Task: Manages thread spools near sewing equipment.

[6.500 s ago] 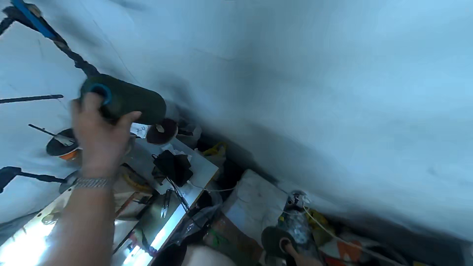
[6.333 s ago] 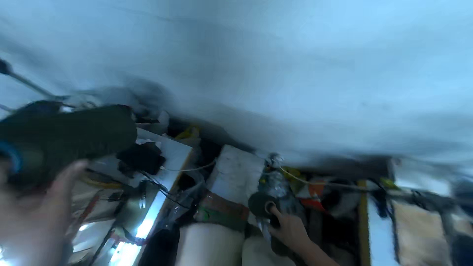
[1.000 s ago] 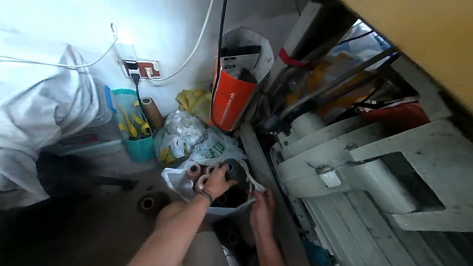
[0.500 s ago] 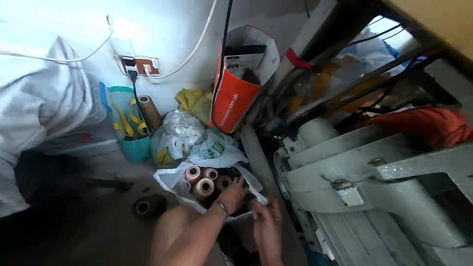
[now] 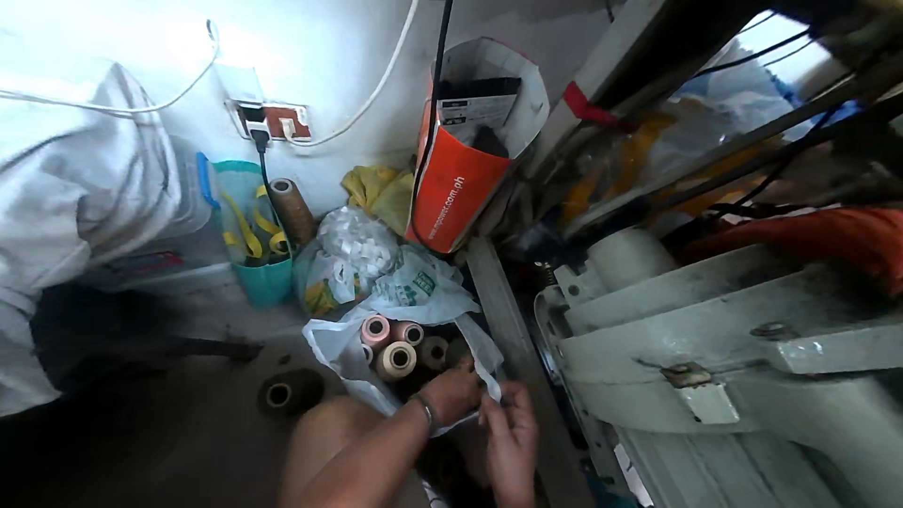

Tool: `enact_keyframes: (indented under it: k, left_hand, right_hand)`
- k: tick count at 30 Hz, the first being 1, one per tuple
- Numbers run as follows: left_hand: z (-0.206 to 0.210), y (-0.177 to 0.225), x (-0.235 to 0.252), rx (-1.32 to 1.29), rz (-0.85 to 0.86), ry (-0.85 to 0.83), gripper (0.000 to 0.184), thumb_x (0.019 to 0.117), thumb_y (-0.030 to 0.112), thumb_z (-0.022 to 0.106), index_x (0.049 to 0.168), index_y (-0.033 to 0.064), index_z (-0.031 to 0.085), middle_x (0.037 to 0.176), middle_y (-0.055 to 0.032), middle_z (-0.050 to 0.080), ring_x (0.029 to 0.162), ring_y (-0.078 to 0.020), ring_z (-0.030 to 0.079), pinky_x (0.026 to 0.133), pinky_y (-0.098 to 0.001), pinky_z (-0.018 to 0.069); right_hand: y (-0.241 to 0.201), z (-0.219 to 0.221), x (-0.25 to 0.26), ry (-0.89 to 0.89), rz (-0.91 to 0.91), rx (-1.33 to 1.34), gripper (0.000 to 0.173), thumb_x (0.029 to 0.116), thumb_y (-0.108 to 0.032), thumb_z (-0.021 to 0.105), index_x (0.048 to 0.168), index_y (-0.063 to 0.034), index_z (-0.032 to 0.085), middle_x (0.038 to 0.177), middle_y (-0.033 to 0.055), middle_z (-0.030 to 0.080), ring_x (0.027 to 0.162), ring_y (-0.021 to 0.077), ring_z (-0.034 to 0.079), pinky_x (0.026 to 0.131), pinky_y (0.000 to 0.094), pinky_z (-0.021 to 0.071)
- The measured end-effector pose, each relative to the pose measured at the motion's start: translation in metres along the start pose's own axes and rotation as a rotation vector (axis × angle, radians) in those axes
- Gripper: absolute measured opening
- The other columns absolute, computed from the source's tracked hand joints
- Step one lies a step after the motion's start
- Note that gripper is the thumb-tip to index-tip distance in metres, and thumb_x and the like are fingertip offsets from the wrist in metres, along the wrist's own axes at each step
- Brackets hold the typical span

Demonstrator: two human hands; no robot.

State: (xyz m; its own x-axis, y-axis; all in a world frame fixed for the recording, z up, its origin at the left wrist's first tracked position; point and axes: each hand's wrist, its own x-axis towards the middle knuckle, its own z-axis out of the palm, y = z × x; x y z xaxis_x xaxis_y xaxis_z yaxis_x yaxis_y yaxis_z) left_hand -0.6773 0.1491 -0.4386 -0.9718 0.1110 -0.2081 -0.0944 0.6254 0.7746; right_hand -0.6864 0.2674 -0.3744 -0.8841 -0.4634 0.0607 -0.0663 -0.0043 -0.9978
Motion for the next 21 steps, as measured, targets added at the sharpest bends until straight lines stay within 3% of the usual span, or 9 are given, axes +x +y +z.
enact_keyframes:
  k: [8, 12, 15, 19, 21]
  left_hand:
    - [-0.008, -0.005, 0.001, -0.01, -0.005, -0.09, 0.033, 0.1025, 0.005, 0.052, 0.134, -0.0011, 0.06, 0.146, -0.0251, 0.052, 0.135, -0.0471, 0.049, 0.108, -0.0595, 0.0441]
    - [-0.008, -0.004, -0.003, -0.101, -0.017, -0.041, 0.031, 0.1011, 0.005, 0.055, 0.13, -0.0026, 0.063, 0.148, -0.0275, 0.049, 0.139, -0.0465, 0.045, 0.114, -0.0576, 0.0394]
    - [-0.004, -0.019, 0.001, -0.039, -0.102, -0.049, 0.034, 0.0995, 0.006, 0.058, 0.133, 0.0054, 0.064, 0.154, -0.0264, 0.042, 0.142, -0.0463, 0.041, 0.112, -0.0587, 0.0412]
    - [0.001, -0.029, 0.004, 0.019, -0.271, -0.11, 0.039, 0.1019, -0.001, 0.048, 0.14, -0.0027, 0.056, 0.163, -0.0262, 0.028, 0.147, -0.0452, 0.035, 0.119, -0.0526, 0.034]
    - [-0.005, -0.025, 0.0, 0.034, -0.319, -0.188, 0.047, 0.1006, -0.001, 0.051, 0.147, 0.0019, 0.049, 0.165, -0.0264, 0.022, 0.146, -0.0489, 0.033, 0.116, -0.0564, 0.0371]
  right_hand:
    - [-0.001, -0.001, 0.002, -0.046, -0.018, 0.039, 0.01, 0.0924, 0.002, 0.053, 0.098, -0.0055, 0.057, 0.078, -0.0053, 0.061, 0.063, -0.0004, 0.056, 0.059, 0.0162, 0.0501]
    - [0.002, 0.0, 0.002, -0.069, -0.04, 0.063, 0.01, 0.0926, 0.0, 0.055, 0.099, -0.0074, 0.058, 0.08, -0.0057, 0.061, 0.064, -0.0003, 0.057, 0.06, 0.0166, 0.0509]
    - [0.0, 0.004, 0.002, -0.099, -0.027, 0.075, 0.01, 0.0934, 0.0, 0.056, 0.1, -0.0058, 0.059, 0.079, -0.0044, 0.061, 0.064, 0.0006, 0.057, 0.059, 0.0171, 0.0511]
    - [-0.001, 0.014, -0.006, -0.133, 0.002, 0.076, 0.011, 0.0919, 0.002, 0.054, 0.1, -0.0048, 0.057, 0.08, -0.005, 0.061, 0.065, -0.0006, 0.057, 0.06, 0.0165, 0.0515]
    - [-0.001, 0.019, -0.007, -0.138, 0.016, 0.073, 0.011, 0.0923, 0.002, 0.054, 0.102, -0.0026, 0.056, 0.081, -0.0031, 0.062, 0.066, 0.0014, 0.059, 0.062, 0.0183, 0.0535]
